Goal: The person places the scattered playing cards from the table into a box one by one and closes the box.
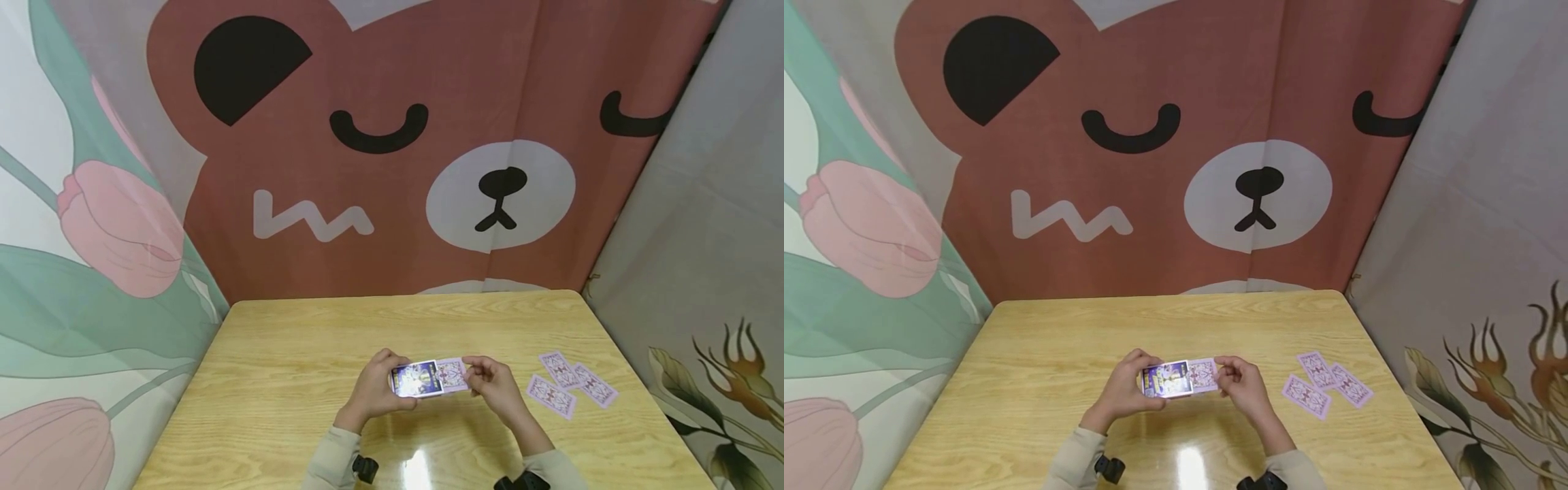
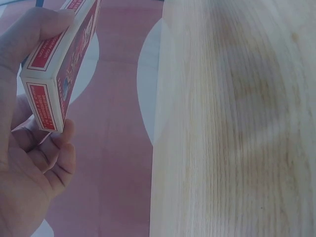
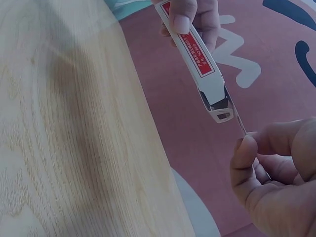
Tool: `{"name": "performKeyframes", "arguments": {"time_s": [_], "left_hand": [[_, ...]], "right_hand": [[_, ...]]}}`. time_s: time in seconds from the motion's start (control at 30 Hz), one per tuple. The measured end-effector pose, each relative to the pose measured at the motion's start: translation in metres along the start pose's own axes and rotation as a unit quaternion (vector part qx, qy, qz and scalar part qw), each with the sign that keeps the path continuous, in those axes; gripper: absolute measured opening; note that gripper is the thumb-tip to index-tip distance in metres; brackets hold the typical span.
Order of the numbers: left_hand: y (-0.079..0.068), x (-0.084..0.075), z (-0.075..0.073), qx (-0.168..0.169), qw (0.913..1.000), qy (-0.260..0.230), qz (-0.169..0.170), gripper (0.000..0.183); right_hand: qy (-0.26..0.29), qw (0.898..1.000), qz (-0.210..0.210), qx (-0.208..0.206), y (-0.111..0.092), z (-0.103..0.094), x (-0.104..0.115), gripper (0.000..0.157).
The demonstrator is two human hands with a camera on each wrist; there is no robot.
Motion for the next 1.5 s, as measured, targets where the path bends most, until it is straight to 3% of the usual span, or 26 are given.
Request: {"name": "performKeyframes", "arguments": {"time_s": [0.27,0.53,0.7,0.87,0.97,1.23,1.5], "left_hand": [[0.000,0.000,0.001,-0.010,0.9999,0.001,0.014,0.062],[0.001,-0.002,0.001,-0.008,0.9997,-0.002,0.022,0.063],[0.000,-0.002,0.000,0.000,0.9999,-0.005,0.012,0.064],[-0.001,-0.001,-0.002,-0.004,0.9998,-0.011,0.017,0.063],[-0.001,0.000,-0.002,-0.008,0.9997,-0.014,0.021,0.063],[-0.001,0.000,-0.003,-0.010,0.9994,-0.013,0.030,0.063],[0.000,0.000,-0.003,-0.011,0.9993,-0.019,0.029,0.063]], "right_hand": [[-0.003,1.000,-0.001,0.002,-0.002,0.005,0.002,0.032],[-0.029,0.999,-0.018,0.035,-0.003,0.015,0.005,0.032],[-0.039,0.997,-0.032,0.056,-0.003,0.011,0.004,0.039],[-0.079,0.984,-0.066,0.145,0.001,0.001,-0.002,0.060],[-0.098,0.974,-0.077,0.190,0.002,-0.001,-0.003,0.064],[-0.101,0.966,-0.096,0.216,-0.001,-0.001,0.013,0.058],[-0.136,0.954,-0.124,0.238,0.012,-0.008,0.000,0.058]]}}
Point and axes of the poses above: each hand's wrist, its own y-axis towards the middle knuckle, its own z-axis out of the palm, x = y × z, the point moved 1 cm from there along y, towards the middle knuckle, and after that the axes turned 4 degrees about -z, right-handed, at the moved point
